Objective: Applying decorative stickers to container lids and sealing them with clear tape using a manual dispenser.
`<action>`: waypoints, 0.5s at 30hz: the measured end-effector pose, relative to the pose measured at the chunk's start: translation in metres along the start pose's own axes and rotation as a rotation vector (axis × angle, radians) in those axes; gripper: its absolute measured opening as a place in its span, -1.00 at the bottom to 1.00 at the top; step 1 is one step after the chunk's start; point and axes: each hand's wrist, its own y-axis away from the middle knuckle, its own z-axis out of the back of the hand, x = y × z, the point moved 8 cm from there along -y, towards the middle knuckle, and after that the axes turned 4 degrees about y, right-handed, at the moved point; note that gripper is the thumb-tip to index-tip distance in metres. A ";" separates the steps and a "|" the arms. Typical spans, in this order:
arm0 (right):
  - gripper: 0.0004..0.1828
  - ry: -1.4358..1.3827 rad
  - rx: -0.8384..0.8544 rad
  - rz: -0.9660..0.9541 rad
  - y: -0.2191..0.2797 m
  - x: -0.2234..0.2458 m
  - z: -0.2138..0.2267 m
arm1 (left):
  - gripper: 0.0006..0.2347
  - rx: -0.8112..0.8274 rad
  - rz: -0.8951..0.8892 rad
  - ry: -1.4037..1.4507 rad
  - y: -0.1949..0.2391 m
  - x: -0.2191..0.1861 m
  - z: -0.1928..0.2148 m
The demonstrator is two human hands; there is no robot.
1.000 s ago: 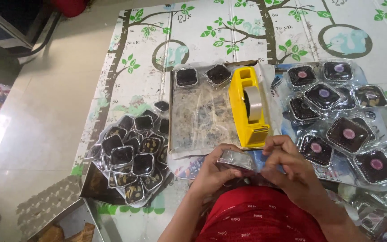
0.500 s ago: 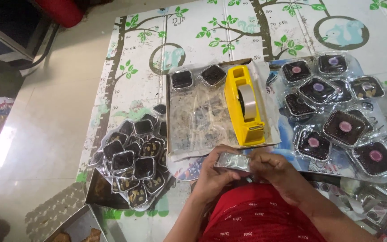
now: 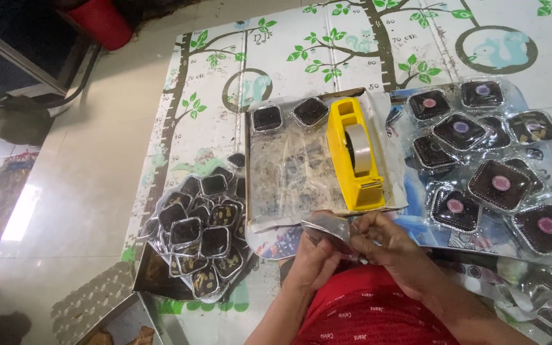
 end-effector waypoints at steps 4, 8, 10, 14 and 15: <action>-0.48 0.391 -0.212 0.080 0.020 0.041 -0.002 | -0.58 0.031 0.008 0.025 0.000 -0.003 -0.013; -0.49 1.039 -0.199 0.848 0.057 0.093 -0.052 | -0.56 -0.037 0.086 0.177 0.003 0.006 0.002; -0.37 1.156 -0.182 0.979 0.058 0.080 -0.061 | -0.54 -0.027 0.114 0.183 0.004 0.008 0.000; -0.09 1.303 -0.142 1.072 0.050 0.051 -0.063 | -0.69 -0.098 0.129 0.285 0.005 0.009 0.007; 0.03 1.326 -0.157 1.022 0.046 0.049 -0.060 | -0.76 -0.094 0.117 0.289 0.003 0.006 0.005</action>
